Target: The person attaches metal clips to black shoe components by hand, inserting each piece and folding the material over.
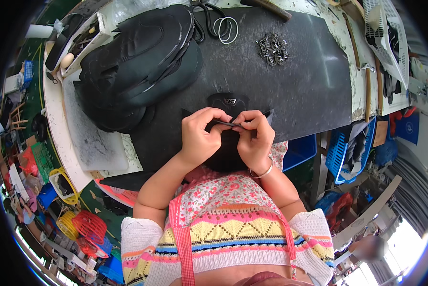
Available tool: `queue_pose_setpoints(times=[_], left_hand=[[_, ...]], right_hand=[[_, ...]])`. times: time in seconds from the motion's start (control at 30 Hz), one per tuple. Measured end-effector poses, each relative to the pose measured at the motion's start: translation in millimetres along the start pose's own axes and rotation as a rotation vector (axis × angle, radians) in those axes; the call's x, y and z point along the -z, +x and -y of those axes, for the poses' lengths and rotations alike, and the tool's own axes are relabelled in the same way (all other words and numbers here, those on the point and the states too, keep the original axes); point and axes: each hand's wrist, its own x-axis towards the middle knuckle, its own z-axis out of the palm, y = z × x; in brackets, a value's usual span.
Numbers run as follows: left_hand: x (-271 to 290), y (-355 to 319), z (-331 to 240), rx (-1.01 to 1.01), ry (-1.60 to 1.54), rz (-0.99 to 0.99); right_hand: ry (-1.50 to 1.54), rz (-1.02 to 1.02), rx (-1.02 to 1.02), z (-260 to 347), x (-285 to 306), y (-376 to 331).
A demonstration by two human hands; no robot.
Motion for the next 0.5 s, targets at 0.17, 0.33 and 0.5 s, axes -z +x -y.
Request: queue_pose_setpoints(times=[0.17, 0.33, 0.5], left_hand=[[-0.5, 12.5, 8.3, -0.181, 0.184, -0.126], [3.8, 21.2, 9.5, -0.217, 0.303, -0.102], [15.2, 28.0, -5.8, -0.15, 0.574, 0.111]], right_hand=[[-0.12, 0.247, -0.108, -8.8, 24.9, 55.4], [-0.664, -0.06, -0.028, -44.7, 31.3, 123.3], [-0.901, -0.023, -0.078, -49.8, 24.7, 138.6]])
